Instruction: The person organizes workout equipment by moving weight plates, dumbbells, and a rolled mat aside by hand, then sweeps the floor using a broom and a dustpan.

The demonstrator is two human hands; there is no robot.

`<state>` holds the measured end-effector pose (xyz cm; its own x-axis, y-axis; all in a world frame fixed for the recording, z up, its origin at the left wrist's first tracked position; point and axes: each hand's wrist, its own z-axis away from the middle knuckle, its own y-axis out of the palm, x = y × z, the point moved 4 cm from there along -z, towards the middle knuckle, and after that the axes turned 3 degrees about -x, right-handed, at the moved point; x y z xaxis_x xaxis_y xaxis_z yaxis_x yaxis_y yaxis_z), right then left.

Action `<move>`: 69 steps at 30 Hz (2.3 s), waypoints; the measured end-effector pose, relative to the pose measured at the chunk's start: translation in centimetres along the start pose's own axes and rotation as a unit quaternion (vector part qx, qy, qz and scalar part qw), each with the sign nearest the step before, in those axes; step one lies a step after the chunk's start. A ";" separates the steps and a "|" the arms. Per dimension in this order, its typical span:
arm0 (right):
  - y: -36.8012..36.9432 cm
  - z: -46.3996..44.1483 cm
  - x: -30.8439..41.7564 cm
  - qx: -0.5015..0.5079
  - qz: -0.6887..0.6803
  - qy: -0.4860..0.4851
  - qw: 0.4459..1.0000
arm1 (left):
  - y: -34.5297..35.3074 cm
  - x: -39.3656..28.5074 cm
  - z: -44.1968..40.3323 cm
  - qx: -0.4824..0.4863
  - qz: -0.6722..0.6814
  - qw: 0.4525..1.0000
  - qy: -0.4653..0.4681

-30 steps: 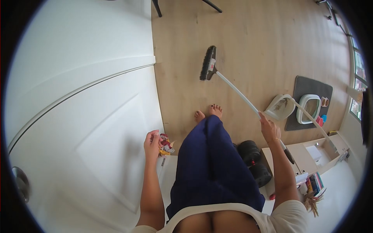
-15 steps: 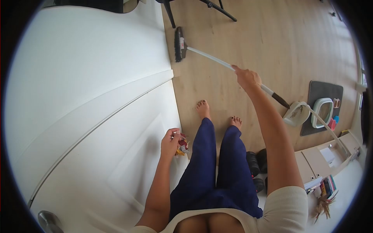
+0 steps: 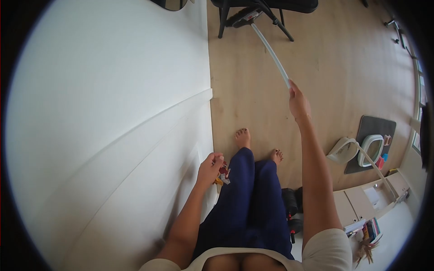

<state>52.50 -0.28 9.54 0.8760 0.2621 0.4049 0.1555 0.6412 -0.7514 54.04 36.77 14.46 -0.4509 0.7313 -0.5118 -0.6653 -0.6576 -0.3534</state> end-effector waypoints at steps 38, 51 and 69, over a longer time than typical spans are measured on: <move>4.7 1.1 -0.7 0.068 0.207 -0.023 0.976 | 0.4 4.9 -1.9 0.006 0.016 0.998 -0.067; 1.2 15.3 -14.1 0.035 0.132 -0.057 0.989 | 0.9 0.0 -0.3 -0.060 0.121 0.986 0.093; 4.3 12.2 -21.5 -0.044 0.053 -0.087 0.994 | 5.9 -1.4 1.3 -0.060 0.078 0.987 0.127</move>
<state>28.71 5.60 3.96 0.7986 0.4502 0.3994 0.1134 0.5393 -0.8345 49.99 32.12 14.18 -0.3697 0.5601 -0.7414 -0.5170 -0.7870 -0.3367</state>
